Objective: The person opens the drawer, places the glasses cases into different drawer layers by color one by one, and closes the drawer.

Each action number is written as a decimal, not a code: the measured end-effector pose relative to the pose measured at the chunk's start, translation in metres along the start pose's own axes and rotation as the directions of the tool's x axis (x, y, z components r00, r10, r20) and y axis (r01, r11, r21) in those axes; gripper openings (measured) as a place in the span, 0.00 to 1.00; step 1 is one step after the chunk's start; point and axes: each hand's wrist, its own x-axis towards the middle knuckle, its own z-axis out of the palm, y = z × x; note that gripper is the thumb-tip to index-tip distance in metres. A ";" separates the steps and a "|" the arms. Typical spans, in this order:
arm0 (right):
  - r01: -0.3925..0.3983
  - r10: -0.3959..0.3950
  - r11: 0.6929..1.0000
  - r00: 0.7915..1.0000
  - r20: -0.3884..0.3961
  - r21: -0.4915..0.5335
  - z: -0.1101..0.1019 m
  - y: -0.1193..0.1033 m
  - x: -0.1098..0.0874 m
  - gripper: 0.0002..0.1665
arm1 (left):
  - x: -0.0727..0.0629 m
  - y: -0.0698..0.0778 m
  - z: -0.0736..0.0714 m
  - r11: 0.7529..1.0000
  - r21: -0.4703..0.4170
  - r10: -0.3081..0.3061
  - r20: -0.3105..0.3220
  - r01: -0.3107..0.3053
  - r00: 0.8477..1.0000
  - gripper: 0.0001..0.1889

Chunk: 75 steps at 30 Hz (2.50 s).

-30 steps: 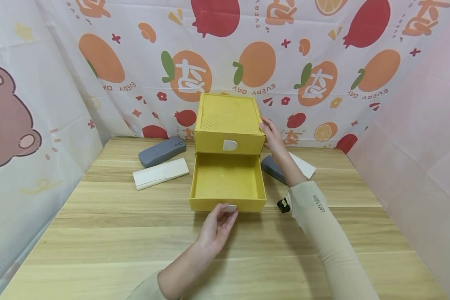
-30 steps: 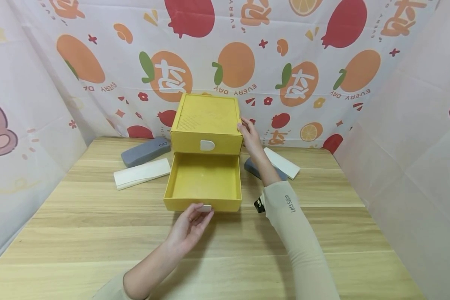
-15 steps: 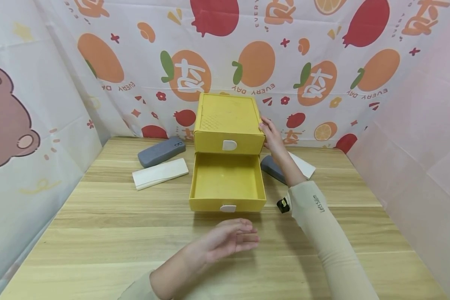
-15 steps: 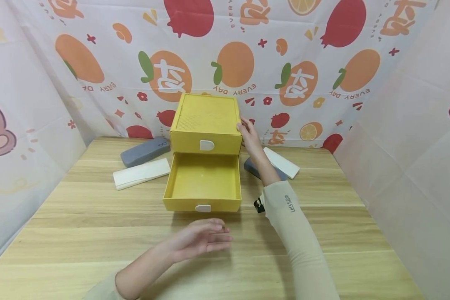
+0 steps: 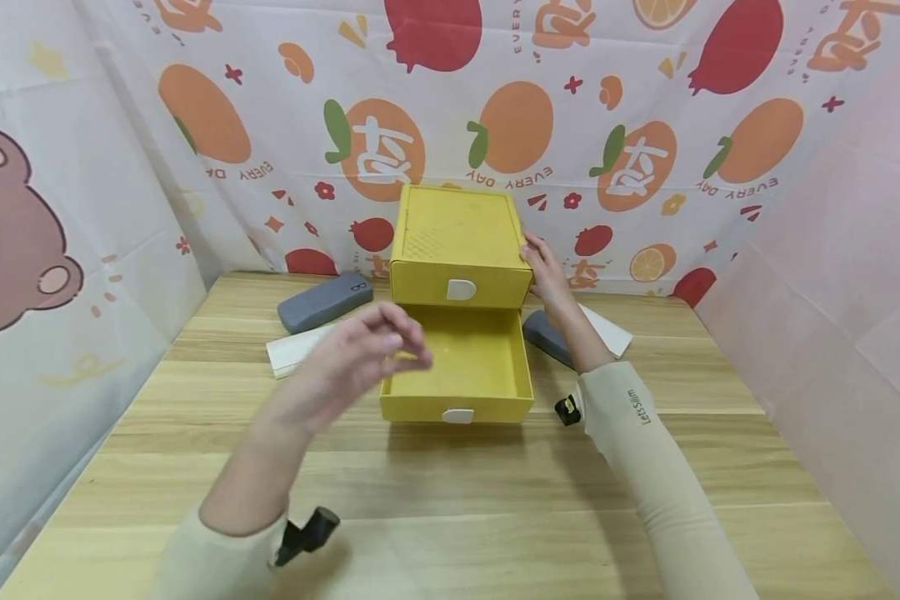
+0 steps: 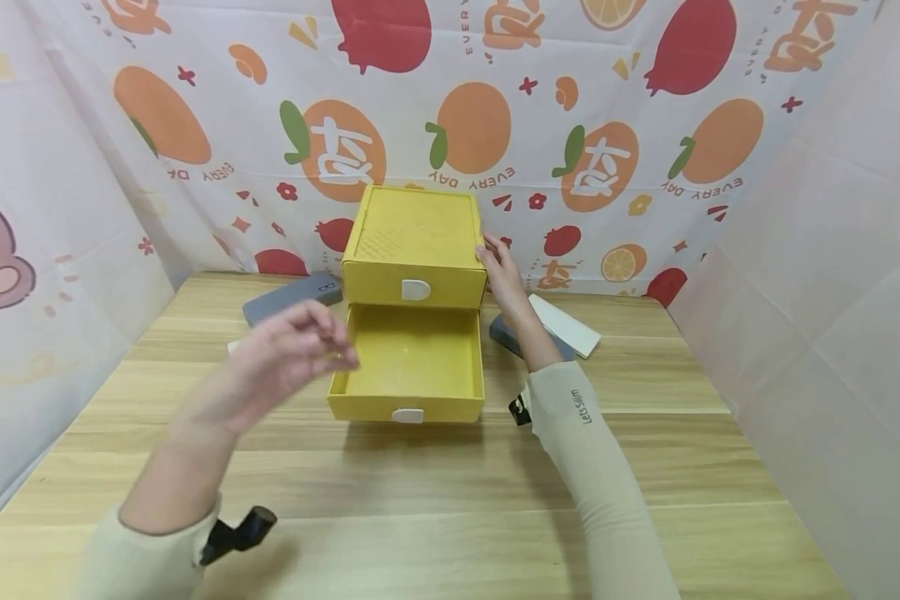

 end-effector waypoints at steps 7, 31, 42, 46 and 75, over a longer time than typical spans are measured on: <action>0.001 -0.001 1.000 1.000 -0.004 0.004 0.000 0.000 0.001 0.31 | 0.010 0.027 -0.049 0.946 0.317 0.182 -0.334 -0.071 0.925 0.03; 0.009 -0.009 1.000 1.000 0.014 0.024 0.001 0.002 0.003 0.31 | -0.026 -0.058 -0.226 -0.067 0.910 -0.250 -0.411 0.408 0.877 0.33; 0.005 -0.005 1.000 1.000 0.006 0.019 -0.001 0.003 0.004 0.31 | -0.026 -0.069 -0.229 -0.098 0.924 -0.238 -0.382 0.370 0.893 0.35; -0.004 0.004 1.000 1.000 0.001 0.015 -0.001 0.002 0.003 0.31 | -0.026 -0.073 -0.231 -0.113 0.921 -0.255 -0.389 0.373 0.885 0.36; 0.003 -0.003 1.000 1.000 0.003 0.017 0.000 0.001 0.001 0.30 | -0.025 -0.073 -0.220 -0.104 0.893 -0.314 -0.447 0.438 0.838 0.42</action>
